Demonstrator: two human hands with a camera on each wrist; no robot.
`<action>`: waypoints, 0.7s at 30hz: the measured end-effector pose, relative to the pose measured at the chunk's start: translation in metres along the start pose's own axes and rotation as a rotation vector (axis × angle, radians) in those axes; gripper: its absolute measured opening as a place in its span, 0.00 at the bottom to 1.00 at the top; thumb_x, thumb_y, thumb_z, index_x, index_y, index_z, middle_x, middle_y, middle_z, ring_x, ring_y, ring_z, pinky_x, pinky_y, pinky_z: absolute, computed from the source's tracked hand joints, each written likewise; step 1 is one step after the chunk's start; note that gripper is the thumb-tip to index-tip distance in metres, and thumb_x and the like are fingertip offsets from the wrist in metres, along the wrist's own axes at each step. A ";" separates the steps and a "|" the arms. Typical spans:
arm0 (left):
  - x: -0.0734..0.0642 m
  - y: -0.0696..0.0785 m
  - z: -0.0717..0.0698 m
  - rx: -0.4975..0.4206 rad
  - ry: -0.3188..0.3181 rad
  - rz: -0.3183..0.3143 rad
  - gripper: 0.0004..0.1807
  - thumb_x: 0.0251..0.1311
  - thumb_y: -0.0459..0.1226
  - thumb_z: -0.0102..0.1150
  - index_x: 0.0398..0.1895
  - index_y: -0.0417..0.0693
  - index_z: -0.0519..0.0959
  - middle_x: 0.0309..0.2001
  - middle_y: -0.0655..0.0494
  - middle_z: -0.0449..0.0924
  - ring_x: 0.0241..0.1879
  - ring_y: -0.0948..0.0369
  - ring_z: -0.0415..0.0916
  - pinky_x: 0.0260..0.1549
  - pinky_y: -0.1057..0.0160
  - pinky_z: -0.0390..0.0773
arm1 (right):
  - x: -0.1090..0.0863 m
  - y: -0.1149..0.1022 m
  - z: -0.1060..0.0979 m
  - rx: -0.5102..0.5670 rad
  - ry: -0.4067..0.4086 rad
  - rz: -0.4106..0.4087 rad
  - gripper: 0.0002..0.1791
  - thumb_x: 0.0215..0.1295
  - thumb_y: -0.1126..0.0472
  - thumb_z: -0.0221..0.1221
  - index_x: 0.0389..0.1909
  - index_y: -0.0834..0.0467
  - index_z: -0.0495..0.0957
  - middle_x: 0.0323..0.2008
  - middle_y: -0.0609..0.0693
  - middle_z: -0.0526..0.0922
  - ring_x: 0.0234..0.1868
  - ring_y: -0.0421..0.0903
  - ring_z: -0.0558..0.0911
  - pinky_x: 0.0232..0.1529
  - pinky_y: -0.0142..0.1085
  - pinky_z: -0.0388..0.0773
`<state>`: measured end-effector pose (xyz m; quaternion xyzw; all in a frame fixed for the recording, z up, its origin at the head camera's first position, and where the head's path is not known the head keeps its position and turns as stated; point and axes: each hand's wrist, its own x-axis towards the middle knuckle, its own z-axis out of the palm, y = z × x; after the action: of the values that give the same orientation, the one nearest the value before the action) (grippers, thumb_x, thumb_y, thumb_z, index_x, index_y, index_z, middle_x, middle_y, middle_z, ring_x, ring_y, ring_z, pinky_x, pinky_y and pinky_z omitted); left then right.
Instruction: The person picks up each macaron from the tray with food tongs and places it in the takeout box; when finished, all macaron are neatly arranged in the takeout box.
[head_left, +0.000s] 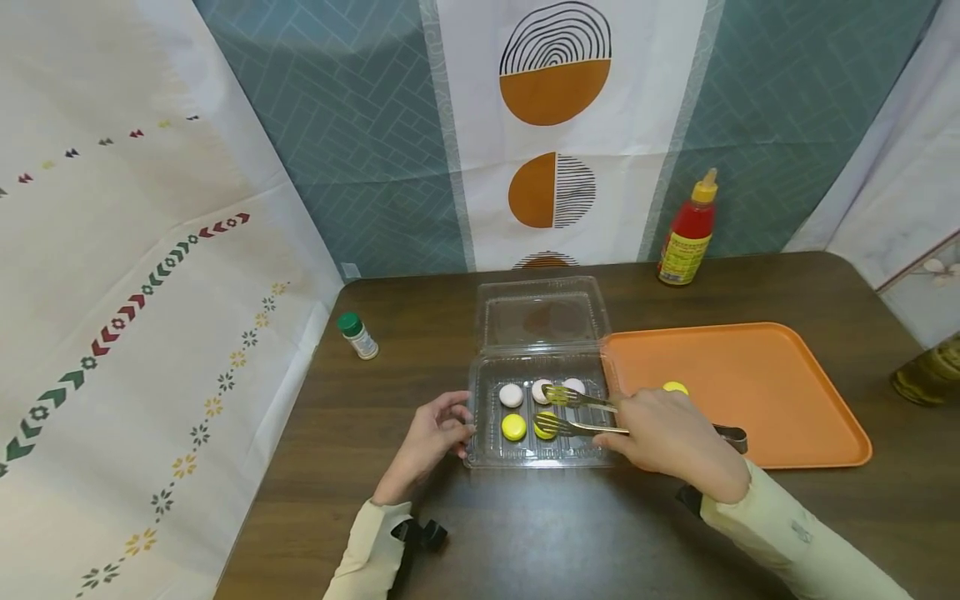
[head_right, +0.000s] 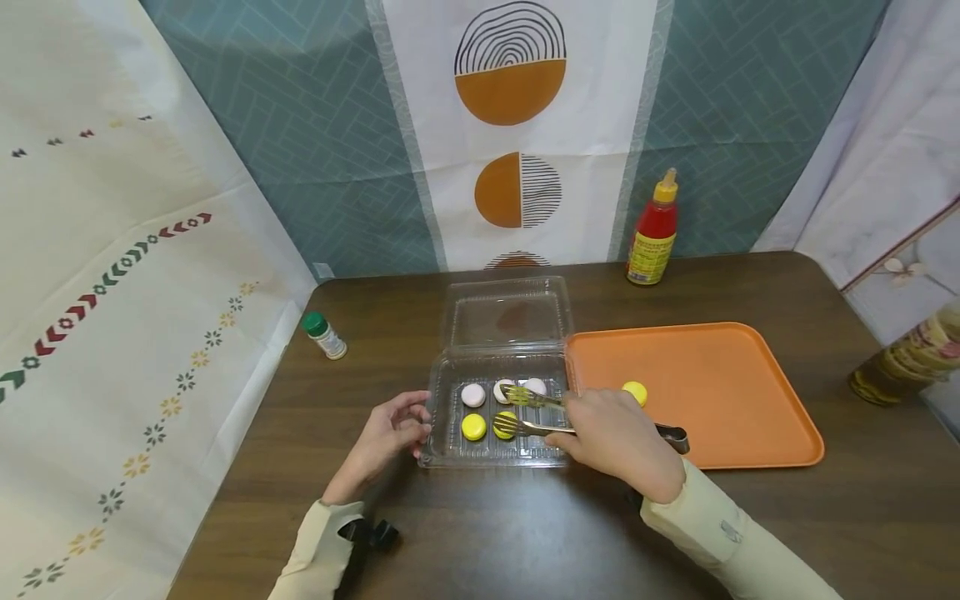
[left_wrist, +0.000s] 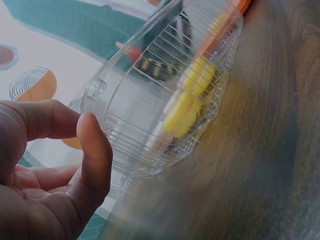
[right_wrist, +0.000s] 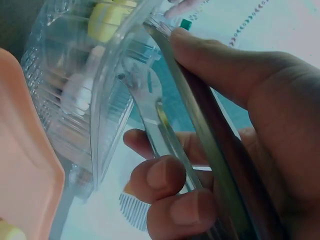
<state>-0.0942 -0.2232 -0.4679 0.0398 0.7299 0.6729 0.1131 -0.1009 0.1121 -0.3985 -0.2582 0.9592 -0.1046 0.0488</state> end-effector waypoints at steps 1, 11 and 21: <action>0.000 0.000 0.000 0.002 -0.002 0.001 0.28 0.60 0.20 0.58 0.64 0.24 0.67 0.40 0.42 0.74 0.26 0.61 0.73 0.21 0.68 0.81 | -0.001 0.001 0.000 0.013 0.009 0.007 0.23 0.59 0.42 0.70 0.29 0.58 0.77 0.12 0.43 0.63 0.13 0.39 0.63 0.15 0.32 0.54; 0.000 0.001 0.000 -0.015 0.008 -0.005 0.28 0.59 0.20 0.58 0.64 0.24 0.67 0.39 0.44 0.74 0.26 0.60 0.74 0.21 0.68 0.80 | -0.017 0.007 0.004 0.074 0.145 0.084 0.25 0.64 0.41 0.66 0.40 0.61 0.76 0.15 0.43 0.64 0.16 0.41 0.64 0.15 0.36 0.60; -0.001 0.001 0.001 -0.013 0.013 -0.024 0.28 0.60 0.21 0.59 0.65 0.25 0.67 0.40 0.43 0.74 0.27 0.59 0.74 0.21 0.68 0.80 | -0.036 0.022 0.012 0.118 0.236 0.191 0.26 0.65 0.41 0.65 0.41 0.62 0.75 0.18 0.46 0.70 0.18 0.44 0.69 0.18 0.39 0.66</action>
<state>-0.0934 -0.2221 -0.4667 0.0258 0.7268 0.6764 0.1165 -0.0789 0.1471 -0.4141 -0.1483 0.9707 -0.1852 -0.0393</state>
